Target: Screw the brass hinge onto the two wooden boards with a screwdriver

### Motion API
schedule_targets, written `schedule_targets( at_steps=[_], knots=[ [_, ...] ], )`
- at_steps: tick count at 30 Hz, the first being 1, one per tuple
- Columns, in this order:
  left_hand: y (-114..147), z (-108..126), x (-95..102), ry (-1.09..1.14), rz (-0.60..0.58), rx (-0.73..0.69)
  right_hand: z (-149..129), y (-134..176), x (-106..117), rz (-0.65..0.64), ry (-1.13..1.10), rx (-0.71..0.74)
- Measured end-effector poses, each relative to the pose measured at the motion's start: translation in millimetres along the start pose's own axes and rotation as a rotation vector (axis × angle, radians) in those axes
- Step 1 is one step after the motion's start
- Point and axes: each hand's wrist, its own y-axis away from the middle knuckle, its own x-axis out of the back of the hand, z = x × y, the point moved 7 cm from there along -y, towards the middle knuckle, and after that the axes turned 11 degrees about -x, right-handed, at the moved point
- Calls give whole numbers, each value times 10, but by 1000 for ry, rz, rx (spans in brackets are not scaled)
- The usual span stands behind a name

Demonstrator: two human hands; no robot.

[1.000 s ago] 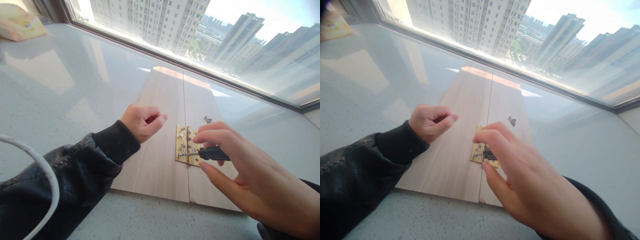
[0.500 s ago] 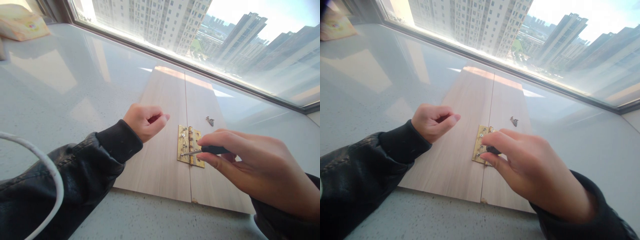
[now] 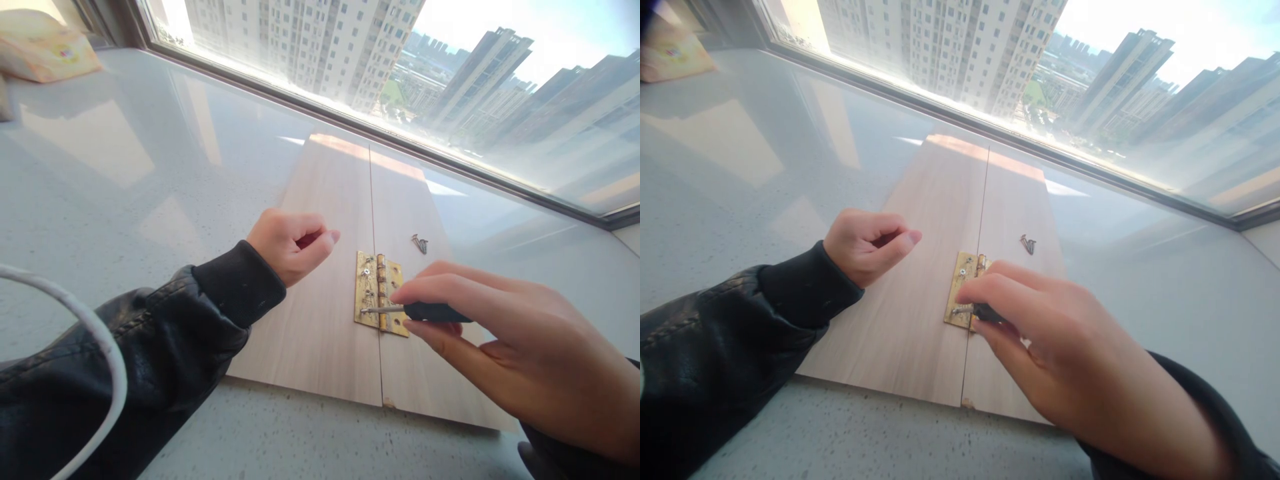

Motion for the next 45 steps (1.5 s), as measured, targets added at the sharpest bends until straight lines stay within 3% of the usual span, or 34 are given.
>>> schedule_targets(
  at_steps=[12, 18, 25, 29, 32, 37, 42, 45],
  knots=[
    [7, 0, 1, 1, 4, -5, 45, -6, -11, 154, 273, -14],
    [7, 8, 3, -2, 3, -7, 36, 20, -54, 1, 93, -9],
    [-1, 2, 9, -7, 7, -5, 14, 16, -8, 88, 110, -3],
    [-4, 0, 6, -10, 8, -9, 41, 1, -21, 143, 172, -102],
    [-1, 3, 0, -9, 5, -18, 80, 9, -39, 110, 163, -163],
    [13, -10, -1, -16, 1, -8, 35, 19, -47, -8, 14, -80],
    [12, -12, 1, -11, -7, 4, -21, -2, -3, 11, 0, -40],
    [2, -10, 0, -13, -10, 4, 15, -10, 3, 78, 97, -105]
  ],
)
